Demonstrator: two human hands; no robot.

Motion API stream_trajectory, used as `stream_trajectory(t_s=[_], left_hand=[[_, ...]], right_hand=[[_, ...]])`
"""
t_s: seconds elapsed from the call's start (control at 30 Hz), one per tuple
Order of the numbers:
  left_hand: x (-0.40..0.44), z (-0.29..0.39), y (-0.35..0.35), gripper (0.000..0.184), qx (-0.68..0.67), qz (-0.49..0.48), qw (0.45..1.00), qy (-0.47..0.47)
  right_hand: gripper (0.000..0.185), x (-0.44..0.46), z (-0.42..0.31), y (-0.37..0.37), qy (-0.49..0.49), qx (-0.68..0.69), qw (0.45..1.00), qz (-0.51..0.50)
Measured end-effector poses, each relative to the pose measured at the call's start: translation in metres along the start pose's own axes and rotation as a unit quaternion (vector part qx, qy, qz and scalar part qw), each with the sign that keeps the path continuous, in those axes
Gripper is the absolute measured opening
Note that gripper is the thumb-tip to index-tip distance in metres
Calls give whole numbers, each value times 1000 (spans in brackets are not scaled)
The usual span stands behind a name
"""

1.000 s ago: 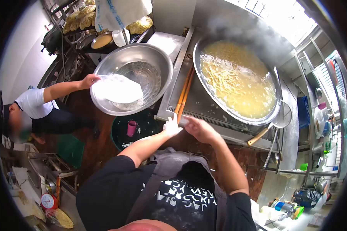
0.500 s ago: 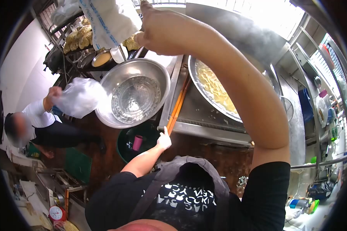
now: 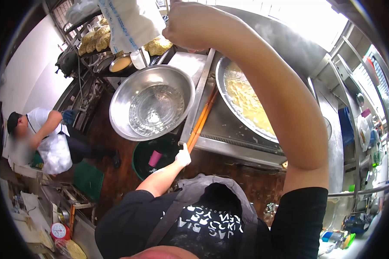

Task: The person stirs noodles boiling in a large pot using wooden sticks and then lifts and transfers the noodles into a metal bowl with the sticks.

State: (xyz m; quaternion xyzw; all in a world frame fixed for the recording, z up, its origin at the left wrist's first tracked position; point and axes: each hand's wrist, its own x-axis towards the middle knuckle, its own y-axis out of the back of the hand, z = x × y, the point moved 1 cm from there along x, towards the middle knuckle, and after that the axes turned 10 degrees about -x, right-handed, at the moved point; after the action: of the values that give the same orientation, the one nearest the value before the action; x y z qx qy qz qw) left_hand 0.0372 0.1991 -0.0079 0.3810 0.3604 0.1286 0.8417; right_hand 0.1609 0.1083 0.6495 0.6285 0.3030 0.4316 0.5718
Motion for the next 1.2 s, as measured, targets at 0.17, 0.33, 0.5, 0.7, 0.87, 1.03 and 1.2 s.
stream_trajectory(t_s=[0.17,0.33,0.5,0.7,0.87,1.03,1.2], left_hand=[[18,-18,-22,66,-64,27,997,-25],[-44,38,31,52,-407,-156,900,28],[-73,96,49,45,-648,-210,730,56],[-72,141,26,33,-705,-268,655,45],[-73,116,25,21,-605,-303,735,38],[-51,12,28,29,-492,-226,840,-1],[-75,-68,35,34,-387,-191,895,112]], right_hand=[[74,-1,11,-28,16,-19,998,59],[55,-57,38,-155,118,74,987,-83],[65,-115,68,-379,-146,207,889,-381],[47,-169,52,-498,-377,568,698,-219],[18,-192,88,-514,-471,531,675,-202],[32,-263,121,-497,-430,307,820,-221],[56,-358,113,-471,-471,350,757,-288]])
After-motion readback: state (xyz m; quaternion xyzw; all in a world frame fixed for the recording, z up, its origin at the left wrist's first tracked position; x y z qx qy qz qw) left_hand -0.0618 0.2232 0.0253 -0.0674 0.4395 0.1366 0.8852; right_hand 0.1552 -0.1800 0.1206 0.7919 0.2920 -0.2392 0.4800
